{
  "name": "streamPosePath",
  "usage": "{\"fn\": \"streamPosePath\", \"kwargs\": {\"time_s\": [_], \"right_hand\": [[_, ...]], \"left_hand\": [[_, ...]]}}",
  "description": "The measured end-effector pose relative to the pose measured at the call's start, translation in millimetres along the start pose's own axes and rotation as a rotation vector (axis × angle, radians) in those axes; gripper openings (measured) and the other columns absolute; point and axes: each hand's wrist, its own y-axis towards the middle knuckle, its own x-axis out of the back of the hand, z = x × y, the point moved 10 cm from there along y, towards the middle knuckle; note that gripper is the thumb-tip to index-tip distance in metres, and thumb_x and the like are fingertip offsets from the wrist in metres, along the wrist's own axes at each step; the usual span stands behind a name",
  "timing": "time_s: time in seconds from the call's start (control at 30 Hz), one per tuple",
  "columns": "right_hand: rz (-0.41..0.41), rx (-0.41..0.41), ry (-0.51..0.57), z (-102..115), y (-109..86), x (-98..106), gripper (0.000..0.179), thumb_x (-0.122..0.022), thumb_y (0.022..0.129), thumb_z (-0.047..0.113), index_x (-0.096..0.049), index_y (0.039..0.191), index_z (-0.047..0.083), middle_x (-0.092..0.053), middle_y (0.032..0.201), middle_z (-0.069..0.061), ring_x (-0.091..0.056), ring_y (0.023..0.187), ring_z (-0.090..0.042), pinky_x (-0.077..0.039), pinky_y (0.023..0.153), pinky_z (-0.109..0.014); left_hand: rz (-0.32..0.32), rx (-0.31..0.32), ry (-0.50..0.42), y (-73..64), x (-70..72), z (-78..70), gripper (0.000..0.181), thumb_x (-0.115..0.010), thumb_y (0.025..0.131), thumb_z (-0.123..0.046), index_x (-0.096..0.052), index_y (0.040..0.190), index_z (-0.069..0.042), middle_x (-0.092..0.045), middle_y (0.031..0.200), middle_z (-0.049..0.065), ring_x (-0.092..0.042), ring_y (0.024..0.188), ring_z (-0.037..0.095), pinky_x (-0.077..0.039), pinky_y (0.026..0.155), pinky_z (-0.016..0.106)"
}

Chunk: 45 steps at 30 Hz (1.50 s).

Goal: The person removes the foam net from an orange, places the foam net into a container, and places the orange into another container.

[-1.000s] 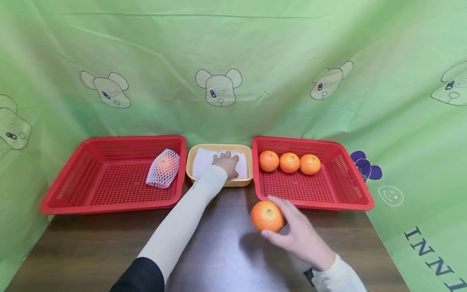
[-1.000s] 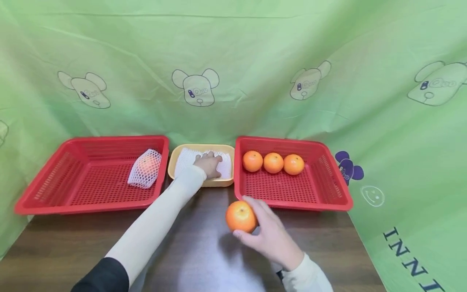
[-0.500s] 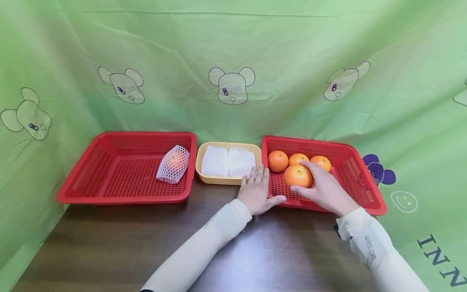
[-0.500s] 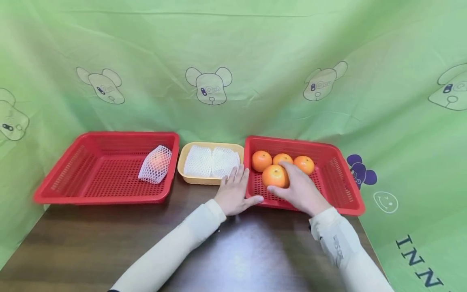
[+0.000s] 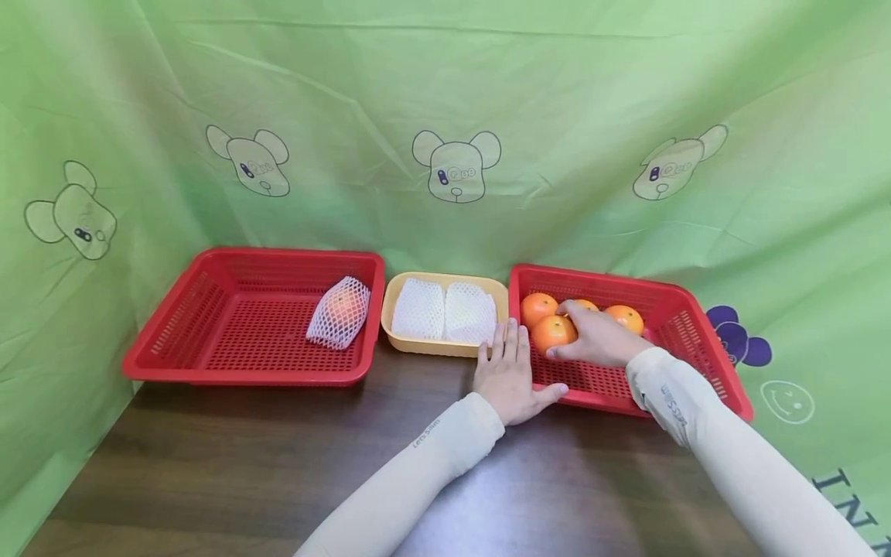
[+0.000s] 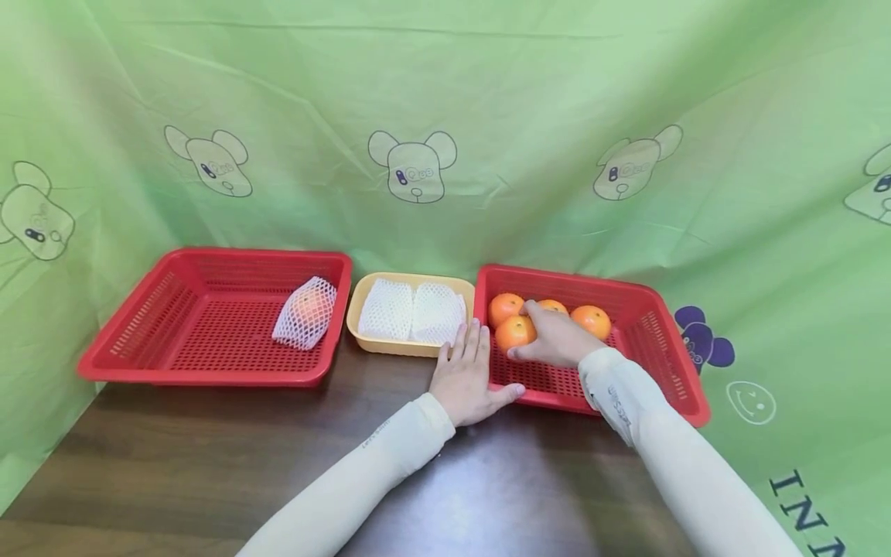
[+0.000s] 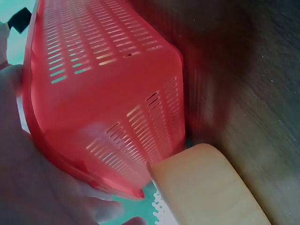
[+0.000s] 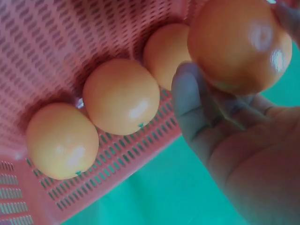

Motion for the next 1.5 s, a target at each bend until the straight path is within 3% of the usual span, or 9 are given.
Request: {"fn": "streamPosePath", "kwargs": {"time_s": [0.3, 0.53, 0.83, 1.1, 1.3, 1.5], "right_hand": [[0.168, 0.046, -0.020, 2, 28.1, -27, 0.071, -0.083, 0.079, 0.037, -0.048, 0.127, -0.002, -0.066, 0.099, -0.010, -0.062, 0.083, -0.022, -0.051, 0.085, -0.047], [0.182, 0.024, -0.050, -5, 36.9, -42, 0.078, -0.088, 0.076, 0.038, -0.049, 0.132, -0.001, -0.066, 0.118, -0.019, -0.064, 0.104, -0.033, -0.047, 0.097, -0.052], [0.194, -0.003, -0.031, -6, 36.7, -43, 0.087, -0.086, 0.080, 0.038, -0.041, 0.141, -0.005, -0.061, 0.130, -0.024, -0.060, 0.117, -0.040, -0.042, 0.103, -0.056], [0.245, -0.028, -0.023, -10, 37.1, -50, 0.083, -0.088, 0.077, 0.034, -0.039, 0.135, 0.000, -0.065, 0.112, -0.018, -0.063, 0.098, -0.031, -0.047, 0.095, -0.053], [0.240, -0.029, -0.032, -7, 34.0, -42, 0.088, -0.087, 0.078, 0.038, -0.038, 0.139, -0.001, -0.064, 0.114, -0.018, -0.061, 0.100, -0.032, -0.046, 0.096, -0.054], [0.162, -0.035, 0.008, -12, 23.4, -14, 0.084, -0.082, 0.083, 0.040, -0.039, 0.142, -0.003, -0.061, 0.125, -0.025, -0.061, 0.107, -0.039, -0.045, 0.096, -0.059]], "left_hand": [[-0.019, 0.013, 0.032, 0.5, 0.8, 0.3, 0.106, -0.041, 0.089, -0.081, -0.017, 0.162, -0.008, -0.009, 0.168, 0.008, -0.005, 0.154, 0.026, -0.017, 0.120, 0.047], [-0.031, 0.010, 0.041, 1.2, -3.2, 0.4, 0.107, -0.041, 0.088, -0.082, -0.019, 0.162, -0.008, -0.011, 0.168, 0.009, -0.011, 0.153, 0.028, -0.018, 0.119, 0.049], [-0.031, 0.015, 0.043, 0.7, -1.0, 1.5, 0.107, -0.040, 0.087, -0.084, -0.018, 0.162, -0.009, -0.011, 0.168, 0.008, -0.014, 0.153, 0.028, -0.019, 0.119, 0.049], [-0.026, 0.000, 0.030, 0.8, -5.1, -1.0, 0.108, -0.039, 0.088, -0.084, -0.018, 0.162, -0.008, -0.011, 0.168, 0.009, -0.015, 0.152, 0.030, -0.020, 0.118, 0.051], [-0.030, 0.004, 0.020, -0.2, -4.8, -0.8, 0.108, -0.040, 0.088, -0.083, -0.018, 0.162, -0.008, -0.011, 0.168, 0.009, -0.015, 0.152, 0.030, -0.020, 0.118, 0.051], [-0.032, 0.005, -0.032, 0.3, -4.2, 0.5, 0.106, -0.045, 0.089, -0.080, -0.016, 0.162, -0.009, -0.008, 0.169, 0.008, -0.012, 0.153, 0.028, -0.019, 0.119, 0.048]]}}
